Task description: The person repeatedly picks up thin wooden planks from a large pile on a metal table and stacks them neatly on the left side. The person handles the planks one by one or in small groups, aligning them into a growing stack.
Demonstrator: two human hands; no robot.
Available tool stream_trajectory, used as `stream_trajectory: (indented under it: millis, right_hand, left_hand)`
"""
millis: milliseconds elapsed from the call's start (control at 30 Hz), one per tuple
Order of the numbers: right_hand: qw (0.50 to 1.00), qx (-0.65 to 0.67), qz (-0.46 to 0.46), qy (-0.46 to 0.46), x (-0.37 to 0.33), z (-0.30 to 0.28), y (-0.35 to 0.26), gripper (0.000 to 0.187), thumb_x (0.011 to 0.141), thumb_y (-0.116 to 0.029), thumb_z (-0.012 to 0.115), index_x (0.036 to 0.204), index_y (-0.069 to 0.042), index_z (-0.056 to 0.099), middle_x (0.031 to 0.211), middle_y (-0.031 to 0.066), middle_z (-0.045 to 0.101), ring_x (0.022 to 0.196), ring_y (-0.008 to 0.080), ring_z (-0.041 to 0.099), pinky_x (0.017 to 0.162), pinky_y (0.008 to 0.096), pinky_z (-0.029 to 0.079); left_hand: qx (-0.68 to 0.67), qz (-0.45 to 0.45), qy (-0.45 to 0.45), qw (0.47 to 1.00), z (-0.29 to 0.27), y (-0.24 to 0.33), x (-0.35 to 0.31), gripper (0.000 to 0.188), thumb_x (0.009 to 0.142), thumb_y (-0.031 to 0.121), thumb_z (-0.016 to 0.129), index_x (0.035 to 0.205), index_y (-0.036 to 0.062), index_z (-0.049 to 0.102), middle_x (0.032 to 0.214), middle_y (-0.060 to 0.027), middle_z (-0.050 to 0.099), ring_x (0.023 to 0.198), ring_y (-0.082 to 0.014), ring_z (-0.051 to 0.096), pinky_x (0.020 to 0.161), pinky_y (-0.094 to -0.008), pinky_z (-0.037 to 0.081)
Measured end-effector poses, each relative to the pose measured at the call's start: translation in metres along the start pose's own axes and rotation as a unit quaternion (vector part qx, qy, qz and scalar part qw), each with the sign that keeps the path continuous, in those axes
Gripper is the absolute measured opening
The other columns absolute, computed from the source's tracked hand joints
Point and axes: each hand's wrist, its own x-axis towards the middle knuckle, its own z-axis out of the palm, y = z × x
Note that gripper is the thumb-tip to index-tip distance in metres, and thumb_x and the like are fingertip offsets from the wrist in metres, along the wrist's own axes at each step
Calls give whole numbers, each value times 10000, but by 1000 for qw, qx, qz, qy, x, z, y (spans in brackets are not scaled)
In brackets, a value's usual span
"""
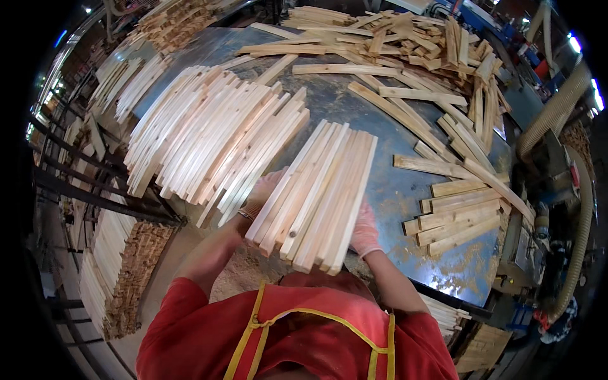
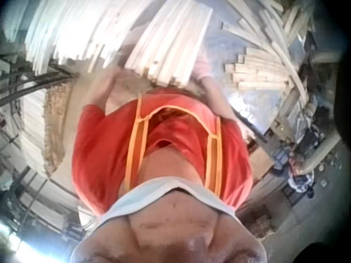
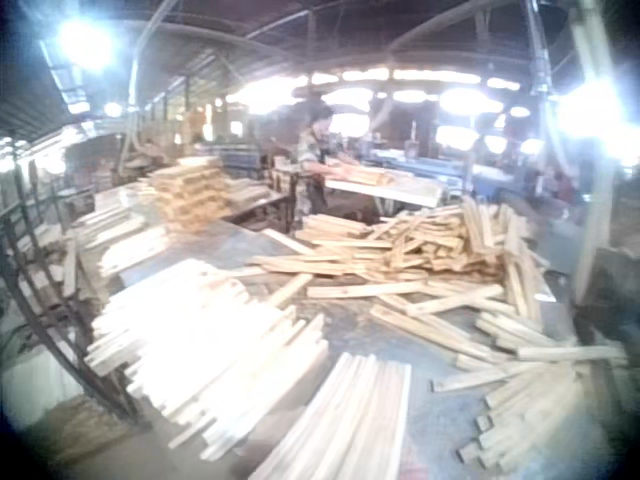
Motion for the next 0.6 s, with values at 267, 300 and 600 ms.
stream_trajectory:
  millis: [267, 300, 600]
  right_hand:
    - [989, -83, 6, -121, 16, 31, -3, 642, 907, -230, 670, 1488, -6, 512, 1390, 211, 650, 1307, 407, 622, 1088, 450, 522]
    - [990, 27, 18, -136, 16, 25, -7, 632, 902, -218, 681, 1475, -8, 521, 1324, 203, 677, 1241, 386, 648, 1048, 436, 535]
    - [705, 674, 164, -146, 28, 3, -64, 934, 936, -8, 738, 1680, 96, 184, 977, 28, 575, 808, 113, 535, 745, 240, 481]
  left_hand:
    - [239, 44, -166, 956, 1, -32, -24, 435, 939, 142, 663, 1371, 140, 618, 1315, -49, 616, 1242, -238, 596, 1043, -413, 456]
    - [210, 27, -115, 970, -1, -29, -36, 404, 941, 142, 657, 1344, 137, 627, 1309, -55, 619, 1248, -249, 596, 1043, -423, 461]
    - [-152, -360, 159, 906, -27, 29, -191, 489, 886, 238, 798, 1310, 43, 650, 1086, -100, 678, 989, -281, 673, 850, -418, 563]
